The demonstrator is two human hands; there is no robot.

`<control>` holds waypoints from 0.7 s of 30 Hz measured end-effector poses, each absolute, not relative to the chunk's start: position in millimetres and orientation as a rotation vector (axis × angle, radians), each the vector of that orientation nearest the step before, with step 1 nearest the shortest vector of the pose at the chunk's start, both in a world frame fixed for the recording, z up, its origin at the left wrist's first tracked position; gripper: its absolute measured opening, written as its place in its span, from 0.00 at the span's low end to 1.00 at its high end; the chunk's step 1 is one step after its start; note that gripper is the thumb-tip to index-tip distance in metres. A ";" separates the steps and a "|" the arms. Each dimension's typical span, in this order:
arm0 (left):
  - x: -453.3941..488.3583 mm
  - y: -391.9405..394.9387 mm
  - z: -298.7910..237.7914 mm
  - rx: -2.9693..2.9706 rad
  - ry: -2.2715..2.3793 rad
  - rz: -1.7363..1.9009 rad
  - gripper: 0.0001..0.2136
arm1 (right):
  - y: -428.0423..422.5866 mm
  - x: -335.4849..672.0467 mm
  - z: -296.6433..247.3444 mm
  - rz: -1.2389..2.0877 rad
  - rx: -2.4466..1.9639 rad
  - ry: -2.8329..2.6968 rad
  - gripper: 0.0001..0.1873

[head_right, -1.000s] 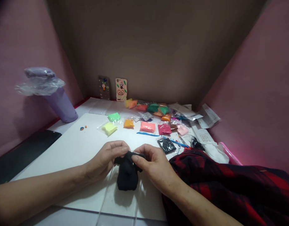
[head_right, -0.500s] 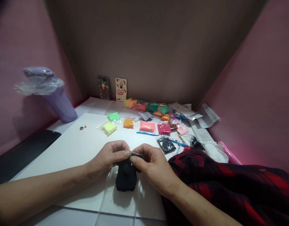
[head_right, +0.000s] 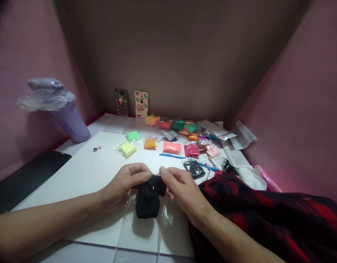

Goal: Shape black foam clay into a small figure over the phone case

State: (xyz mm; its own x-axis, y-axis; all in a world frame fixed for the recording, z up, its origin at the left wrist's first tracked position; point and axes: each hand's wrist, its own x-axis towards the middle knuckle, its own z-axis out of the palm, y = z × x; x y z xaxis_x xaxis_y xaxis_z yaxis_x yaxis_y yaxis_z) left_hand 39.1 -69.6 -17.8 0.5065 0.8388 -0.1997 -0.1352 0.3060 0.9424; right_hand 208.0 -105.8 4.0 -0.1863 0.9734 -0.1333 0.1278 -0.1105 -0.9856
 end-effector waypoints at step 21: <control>38.5 -124.3 42.0 2.212 0.292 0.571 0.11 | -104.9 209.5 0.9 1.468 -1.268 -1.220 0.16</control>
